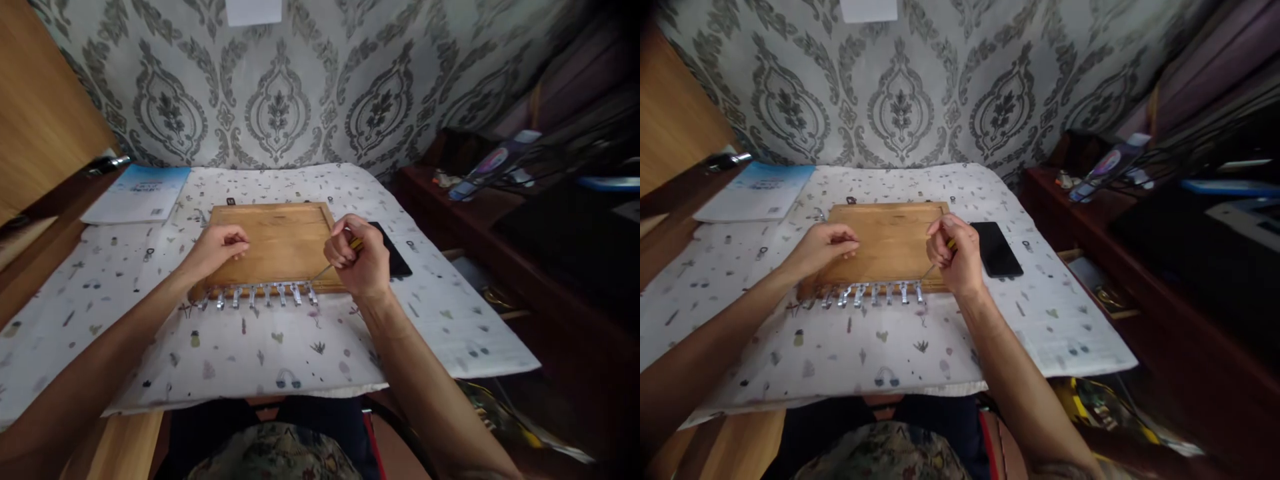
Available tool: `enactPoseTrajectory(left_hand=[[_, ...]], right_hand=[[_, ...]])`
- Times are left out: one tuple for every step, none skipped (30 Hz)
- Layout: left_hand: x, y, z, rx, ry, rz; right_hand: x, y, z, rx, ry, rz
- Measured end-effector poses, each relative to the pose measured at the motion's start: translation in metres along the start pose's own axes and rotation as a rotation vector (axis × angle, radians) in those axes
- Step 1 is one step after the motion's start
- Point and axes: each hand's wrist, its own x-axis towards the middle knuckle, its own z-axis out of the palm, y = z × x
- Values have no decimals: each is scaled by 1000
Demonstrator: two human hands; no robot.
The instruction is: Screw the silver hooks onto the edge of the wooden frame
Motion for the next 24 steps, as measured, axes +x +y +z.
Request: enactPoseTrajectory(left_hand=[[-1,8,7,-6,-44,10],[-1,16,15,-10,-68,24],[-1,22,22,-11,-84,43],[-1,28,29,-12,-112,59],[-1,33,35,-25,-144,71],[0,37,42,-54,-173,74],[1,40,48,-80,-200,74],[2,43,54,-104,-228,77],[3,45,59,-128,-254,80],[4,47,64,-147,-279,78],[5,47,69,-163,-299,75],[5,48,73,-179,-314,67],[6,47,77,-193,-324,58],[6,46,80,-203,-328,50],[6,45,82,-208,-327,41],[6,44,84,-205,-326,33],[5,42,86,-193,-326,28],[5,42,87,-175,-326,28],[4,42,87,-155,-326,36],[4,42,88,-138,-323,51],[4,42,88,-125,-320,69],[4,43,87,-113,-317,85],[4,44,87,-100,-316,95],[4,44,87,-86,-323,98]], right_hand=[[0,0,0,-10,-4,1],[0,0,0,-18,-6,2],[0,0,0,-23,-7,4],[0,-1,0,-24,-5,6],[0,-1,0,-22,-2,6],[0,-1,0,-20,-1,8],[0,-1,0,-19,1,9],[0,-1,0,-21,1,11],[0,-1,0,-26,1,14],[-1,-1,0,-32,3,16],[-1,-2,0,-39,6,18],[-1,-2,1,-44,10,19],[-1,-2,1,-47,13,18],[-1,-2,1,-49,15,18],[-1,-2,1,-50,17,20],[-1,-2,1,-49,17,22],[0,-2,1,-48,14,25],[0,-2,0,-45,12,27],[0,-2,0,-42,13,29],[0,-3,-1,-42,16,31],[0,-3,-1,-45,22,34],[0,-3,-1,-50,31,37],[0,-3,-2,-57,38,40],[0,-3,-2,-64,42,41]])
